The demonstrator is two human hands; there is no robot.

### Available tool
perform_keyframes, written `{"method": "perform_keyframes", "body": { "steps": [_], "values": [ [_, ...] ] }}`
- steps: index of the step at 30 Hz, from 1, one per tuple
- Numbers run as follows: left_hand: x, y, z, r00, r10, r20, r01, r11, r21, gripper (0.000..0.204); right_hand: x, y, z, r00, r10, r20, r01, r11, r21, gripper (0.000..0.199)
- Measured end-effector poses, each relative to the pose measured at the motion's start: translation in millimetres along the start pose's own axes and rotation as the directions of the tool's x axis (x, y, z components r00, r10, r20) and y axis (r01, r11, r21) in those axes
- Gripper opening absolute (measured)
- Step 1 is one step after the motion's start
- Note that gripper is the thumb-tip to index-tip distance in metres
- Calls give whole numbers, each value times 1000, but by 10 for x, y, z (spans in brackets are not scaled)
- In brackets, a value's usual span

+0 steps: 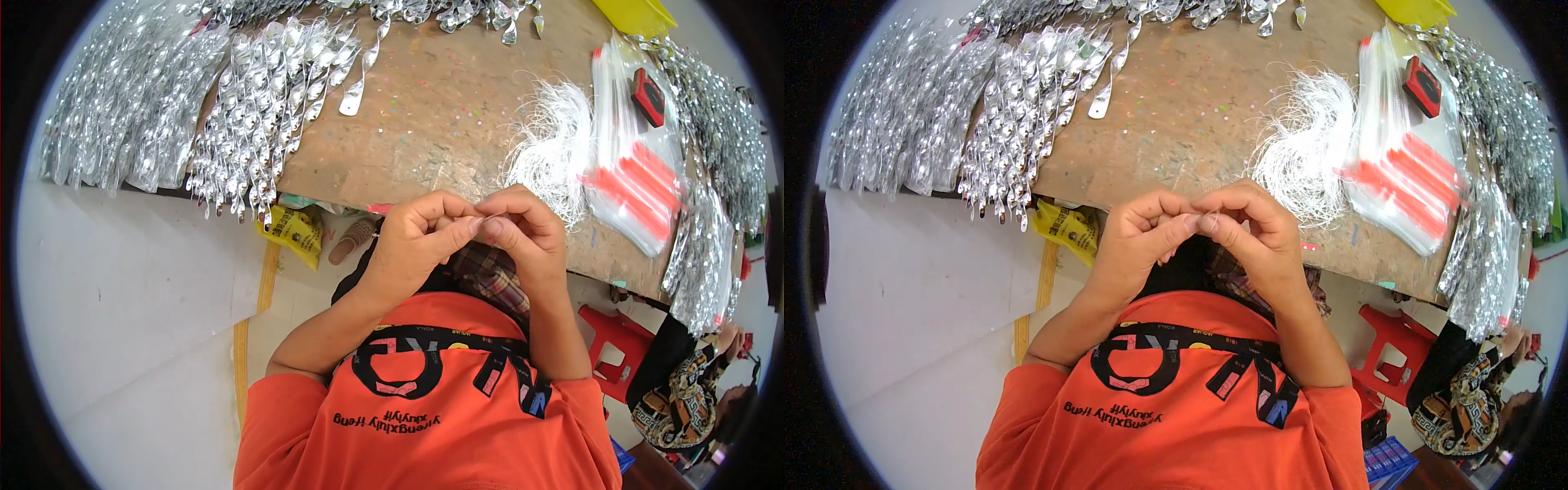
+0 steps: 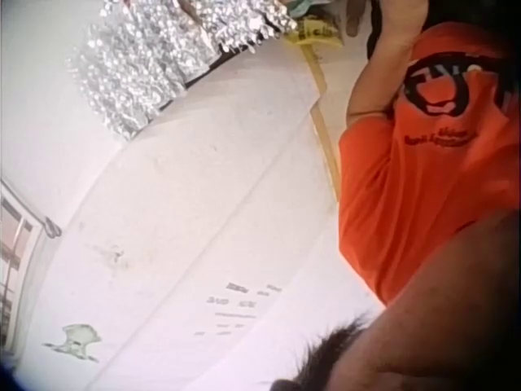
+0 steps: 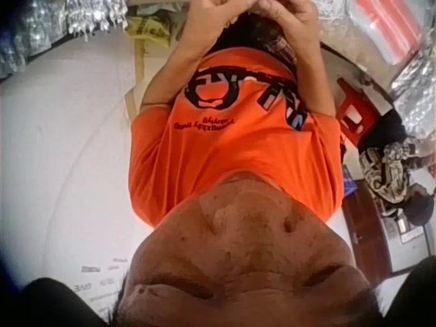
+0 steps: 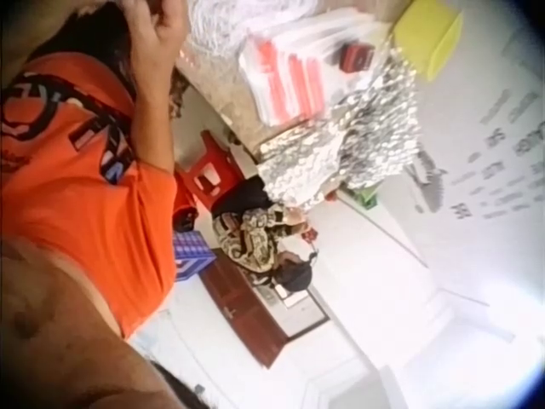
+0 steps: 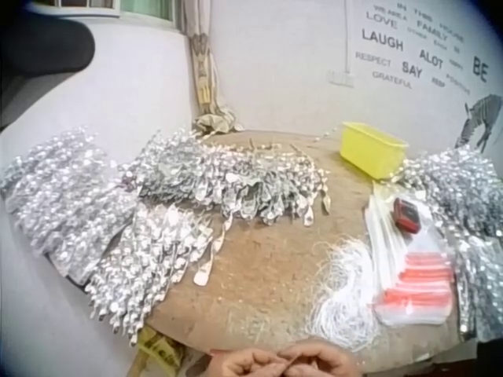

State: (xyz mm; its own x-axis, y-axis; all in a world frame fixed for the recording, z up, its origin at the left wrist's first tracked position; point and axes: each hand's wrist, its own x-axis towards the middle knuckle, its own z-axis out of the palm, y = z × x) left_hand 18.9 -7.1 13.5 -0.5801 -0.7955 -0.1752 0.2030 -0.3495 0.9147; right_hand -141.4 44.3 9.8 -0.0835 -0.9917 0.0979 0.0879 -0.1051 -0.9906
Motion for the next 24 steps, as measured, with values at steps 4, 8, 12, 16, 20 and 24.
{"method": "perform_keyframes", "body": {
  "steps": [4, 8, 12, 16, 20, 24],
  "values": [
    [15, -27, -23, 1000, 10, -5, -9, 998, 66, 12, 55, -16, -1, 977, -193, -95, 147, 922, -358, 4],
    [-57, -11, 40, 998, -41, 55, 34, 991, 132, 12, 143, 51, -54, 928, -360, -100, 240, 780, -579, 4],
    [-95, -97, 57, 934, -98, 343, 69, 993, 97, 25, 238, 92, -284, 840, -504, -200, 208, 640, -740, 4],
    [-72, -276, -33, 912, -5, 410, -185, 887, 422, 29, 184, -85, -530, 778, -440, -449, 188, 845, -501, 5],
    [-52, -332, -152, 933, -101, 346, -110, 834, 540, 20, 130, -100, -778, 734, -445, -512, 225, 872, -434, 8],
    [3, 128, -499, 996, 75, -39, -42, 838, 544, 19, 113, -11, -710, 794, -337, -506, 126, 906, -405, 13]
  ]
}}
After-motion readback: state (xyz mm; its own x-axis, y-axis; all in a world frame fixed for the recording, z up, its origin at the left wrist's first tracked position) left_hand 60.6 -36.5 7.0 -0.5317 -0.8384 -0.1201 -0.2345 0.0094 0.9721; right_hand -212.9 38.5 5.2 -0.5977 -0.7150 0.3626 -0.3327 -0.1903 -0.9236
